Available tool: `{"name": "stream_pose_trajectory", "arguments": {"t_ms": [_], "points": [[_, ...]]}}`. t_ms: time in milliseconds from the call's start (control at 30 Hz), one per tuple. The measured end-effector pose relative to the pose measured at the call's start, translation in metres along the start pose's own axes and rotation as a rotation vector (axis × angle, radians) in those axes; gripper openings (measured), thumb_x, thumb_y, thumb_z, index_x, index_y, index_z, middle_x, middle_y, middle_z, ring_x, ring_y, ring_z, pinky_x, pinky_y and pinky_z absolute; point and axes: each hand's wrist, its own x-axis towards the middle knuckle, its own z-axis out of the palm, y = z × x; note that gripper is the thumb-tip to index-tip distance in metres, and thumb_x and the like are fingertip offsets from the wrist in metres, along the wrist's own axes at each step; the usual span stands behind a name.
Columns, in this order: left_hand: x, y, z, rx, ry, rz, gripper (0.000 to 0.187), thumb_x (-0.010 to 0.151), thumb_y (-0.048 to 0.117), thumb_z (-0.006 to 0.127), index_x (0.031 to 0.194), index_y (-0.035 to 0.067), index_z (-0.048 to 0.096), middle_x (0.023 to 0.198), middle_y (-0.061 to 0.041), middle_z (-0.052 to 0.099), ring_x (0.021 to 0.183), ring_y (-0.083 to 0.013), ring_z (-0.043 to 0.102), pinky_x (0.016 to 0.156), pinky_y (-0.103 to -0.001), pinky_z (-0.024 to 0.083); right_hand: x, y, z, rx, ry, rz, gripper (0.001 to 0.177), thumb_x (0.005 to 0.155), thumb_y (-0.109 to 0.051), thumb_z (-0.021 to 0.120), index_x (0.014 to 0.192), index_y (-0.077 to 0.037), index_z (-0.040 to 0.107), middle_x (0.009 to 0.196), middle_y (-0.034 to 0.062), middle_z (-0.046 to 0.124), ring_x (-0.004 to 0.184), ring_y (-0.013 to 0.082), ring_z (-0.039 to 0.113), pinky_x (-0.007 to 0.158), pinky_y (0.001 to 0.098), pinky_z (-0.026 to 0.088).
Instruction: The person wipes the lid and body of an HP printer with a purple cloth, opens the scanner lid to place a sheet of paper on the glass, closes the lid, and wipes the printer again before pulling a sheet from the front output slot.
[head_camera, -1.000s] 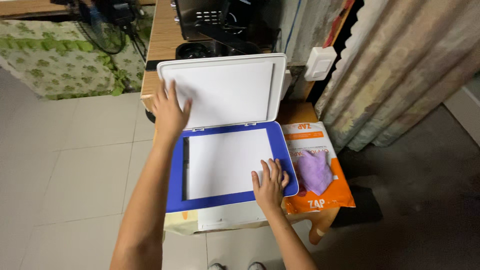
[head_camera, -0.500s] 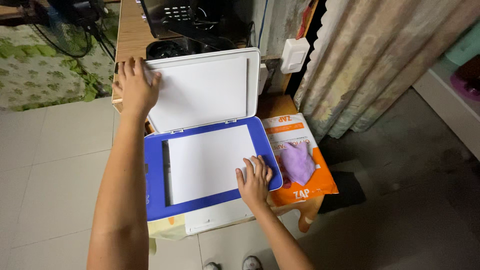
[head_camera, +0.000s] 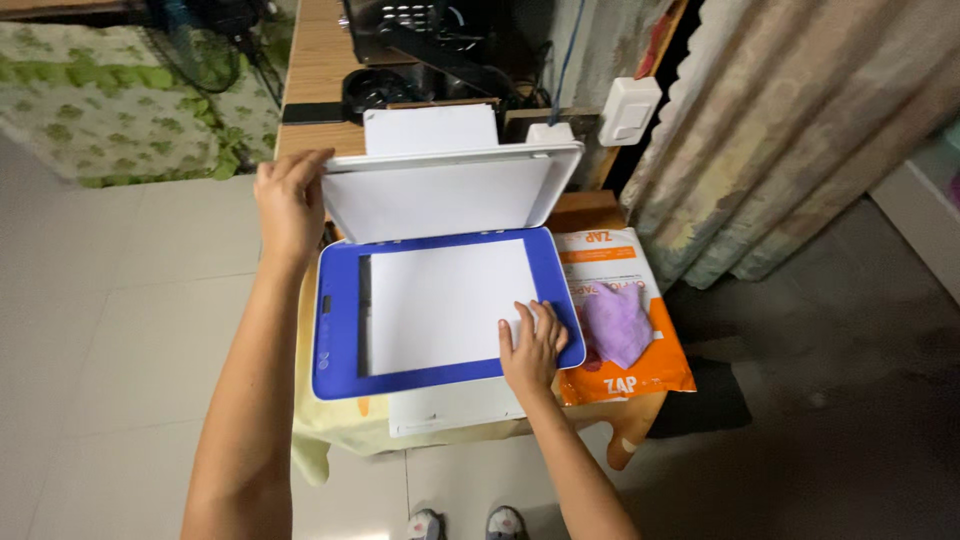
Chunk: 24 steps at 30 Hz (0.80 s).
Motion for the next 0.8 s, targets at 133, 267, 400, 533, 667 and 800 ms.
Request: {"name": "stream_pose_trajectory", "arguments": {"t_ms": [133,267,400,533,667,800], "points": [[-0.025,0.0,-0.025,-0.103,-0.039,-0.029,0.026,0.092,0.0,0.073,0.116,0.01,0.077,0.108,-0.012,0.074,0.097,-0.033,0.063,0.089,-0.043,0.051,-0.007,0.006,0.005,0.056,0.052,0.003,0.04,0.098,-0.036,0.064,0.129,-0.009,0.063,0.135,0.0162,0.056,0.136,0.0359,0.047,0.112,0.0557,0.027],[-0.062,0.003,-0.043,-0.101,-0.081,-0.07,0.021,0.09,0.009,0.08,0.11,0.008,0.076,0.103,-0.014,0.074,0.094,-0.0333,0.066,0.087,-0.043,0.052,-0.017,0.025,0.017,0.22,0.095,0.08,0.039,0.101,-0.031,0.063,0.132,-0.007,0.061,0.134,0.0157,0.056,0.13,0.0337,0.05,0.112,0.0503,0.033],[-0.112,0.014,-0.065,-0.158,-0.145,-0.078,0.022,0.087,0.012,0.08,0.108,0.011,0.077,0.103,-0.011,0.075,0.098,-0.0315,0.067,0.088,-0.042,0.052,-0.027,0.05,0.035,0.616,0.205,0.283,0.037,0.109,-0.03,0.054,0.137,-0.005,0.056,0.136,0.0146,0.057,0.128,0.0276,0.053,0.11,0.04,0.04],[-0.155,0.025,-0.074,-0.078,-0.212,-0.032,0.023,0.082,0.017,0.083,0.104,0.015,0.079,0.099,-0.004,0.076,0.097,-0.0255,0.066,0.089,-0.042,0.049,-0.031,0.074,0.04,0.89,0.335,0.496,0.042,0.112,-0.031,0.043,0.143,-0.004,0.05,0.13,0.0111,0.061,0.12,0.0195,0.056,0.103,0.0357,0.042],[-0.196,0.03,-0.073,-0.009,-0.216,0.016,0.026,0.081,0.017,0.08,0.107,0.016,0.078,0.11,0.0,0.075,0.104,-0.0229,0.065,0.091,-0.04,0.047,-0.036,0.076,0.029,0.871,0.372,0.489,0.042,0.112,-0.029,0.044,0.145,-0.002,0.047,0.127,0.0092,0.059,0.112,0.0193,0.057,0.096,0.0338,0.045],[-0.225,0.03,-0.068,0.034,-0.235,0.015,0.027,0.08,0.017,0.08,0.107,0.016,0.077,0.112,0.002,0.074,0.107,-0.0225,0.065,0.093,-0.038,0.048,-0.033,0.07,0.014,0.806,0.359,0.512,0.042,0.108,-0.026,0.057,0.142,-0.001,0.054,0.127,0.0101,0.062,0.109,0.0202,0.059,0.095,0.0338,0.047]]}}
